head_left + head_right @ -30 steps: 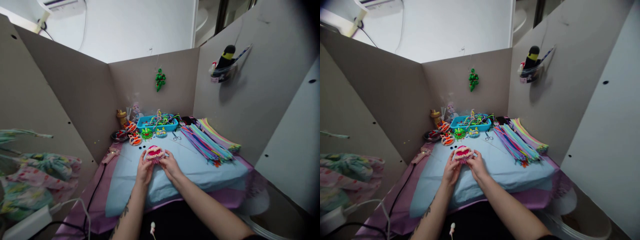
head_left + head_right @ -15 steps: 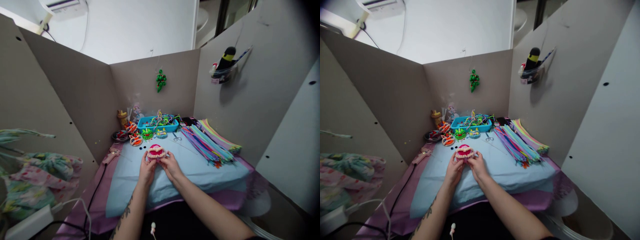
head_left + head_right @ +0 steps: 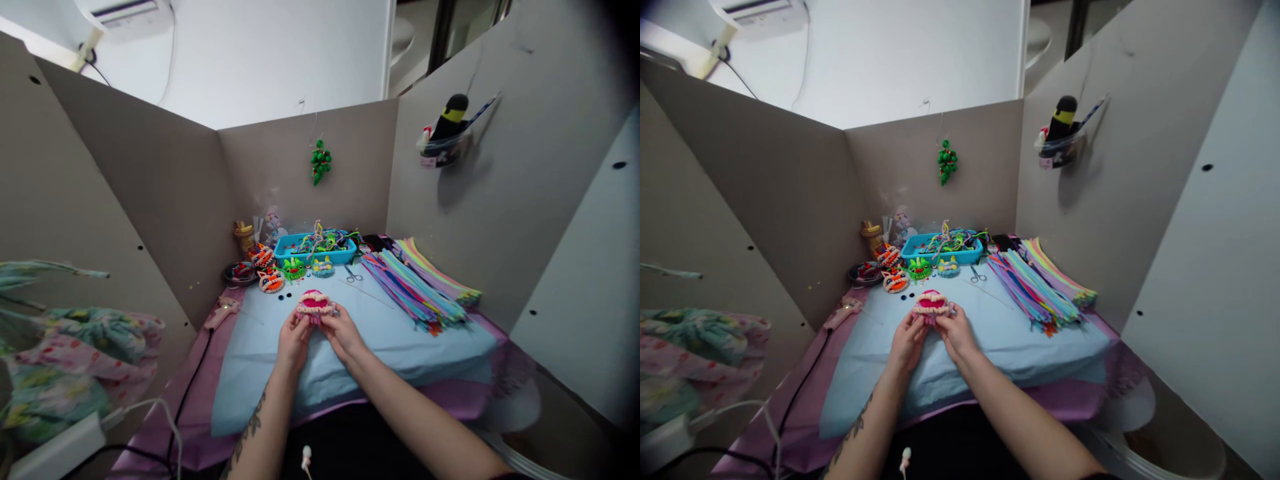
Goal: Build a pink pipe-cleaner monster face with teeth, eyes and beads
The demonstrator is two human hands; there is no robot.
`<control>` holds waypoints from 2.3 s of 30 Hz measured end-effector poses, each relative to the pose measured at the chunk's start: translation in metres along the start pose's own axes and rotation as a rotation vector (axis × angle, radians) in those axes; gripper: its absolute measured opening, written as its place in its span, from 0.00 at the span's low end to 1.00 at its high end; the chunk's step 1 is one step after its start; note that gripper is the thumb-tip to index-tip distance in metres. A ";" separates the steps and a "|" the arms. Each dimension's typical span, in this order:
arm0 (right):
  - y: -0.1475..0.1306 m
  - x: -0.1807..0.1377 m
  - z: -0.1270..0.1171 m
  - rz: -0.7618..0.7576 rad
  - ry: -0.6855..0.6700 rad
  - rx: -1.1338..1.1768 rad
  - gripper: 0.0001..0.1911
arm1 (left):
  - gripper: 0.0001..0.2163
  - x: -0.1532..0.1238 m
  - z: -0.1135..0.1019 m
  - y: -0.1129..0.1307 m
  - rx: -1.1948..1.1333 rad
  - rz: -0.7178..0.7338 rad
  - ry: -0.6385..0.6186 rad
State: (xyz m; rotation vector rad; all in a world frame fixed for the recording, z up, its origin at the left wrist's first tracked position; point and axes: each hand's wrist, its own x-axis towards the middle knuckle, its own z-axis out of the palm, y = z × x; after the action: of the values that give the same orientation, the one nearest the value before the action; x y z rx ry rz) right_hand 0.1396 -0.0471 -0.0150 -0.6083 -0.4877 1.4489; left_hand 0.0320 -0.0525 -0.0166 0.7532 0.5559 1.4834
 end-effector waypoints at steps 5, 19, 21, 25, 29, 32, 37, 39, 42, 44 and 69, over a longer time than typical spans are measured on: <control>-0.002 -0.002 0.000 0.003 -0.052 0.001 0.24 | 0.14 0.001 0.001 0.002 -0.014 -0.006 0.046; -0.003 -0.007 0.003 -0.013 -0.086 -0.091 0.22 | 0.21 0.000 0.004 0.005 -0.059 -0.013 0.014; -0.005 -0.006 0.001 -0.025 -0.102 -0.134 0.21 | 0.21 0.001 0.003 0.005 -0.060 -0.006 0.045; -0.006 0.002 -0.009 -0.170 -0.101 -0.323 0.17 | 0.17 0.003 0.000 0.006 -0.065 -0.006 0.085; -0.003 0.009 -0.018 -0.259 -0.102 -0.452 0.13 | 0.14 0.003 0.000 0.008 -0.066 -0.021 0.080; -0.001 0.010 -0.020 -0.267 -0.116 -0.472 0.12 | 0.15 0.003 0.000 0.008 -0.059 -0.029 0.076; -0.001 0.007 -0.020 -0.342 -0.167 -0.582 0.08 | 0.19 0.004 -0.001 0.007 -0.060 -0.009 0.094; -0.002 0.007 -0.021 -0.375 -0.190 -0.642 0.07 | 0.19 0.005 -0.001 0.006 -0.065 -0.003 0.101; -0.002 0.006 -0.022 -0.384 -0.199 -0.665 0.06 | 0.19 0.006 -0.001 0.007 -0.075 0.006 0.105; -0.002 0.004 -0.021 -0.382 -0.203 -0.673 0.06 | 0.19 0.006 -0.002 0.007 -0.083 0.015 0.107; -0.011 0.005 -0.019 -0.279 -0.197 -0.695 0.03 | 0.21 0.002 -0.006 0.008 -0.170 0.067 0.045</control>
State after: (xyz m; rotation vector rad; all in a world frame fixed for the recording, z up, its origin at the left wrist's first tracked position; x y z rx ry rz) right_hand 0.1607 -0.0437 -0.0228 -0.9020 -1.2086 1.0581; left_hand 0.0216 -0.0505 -0.0144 0.6122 0.4356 1.5912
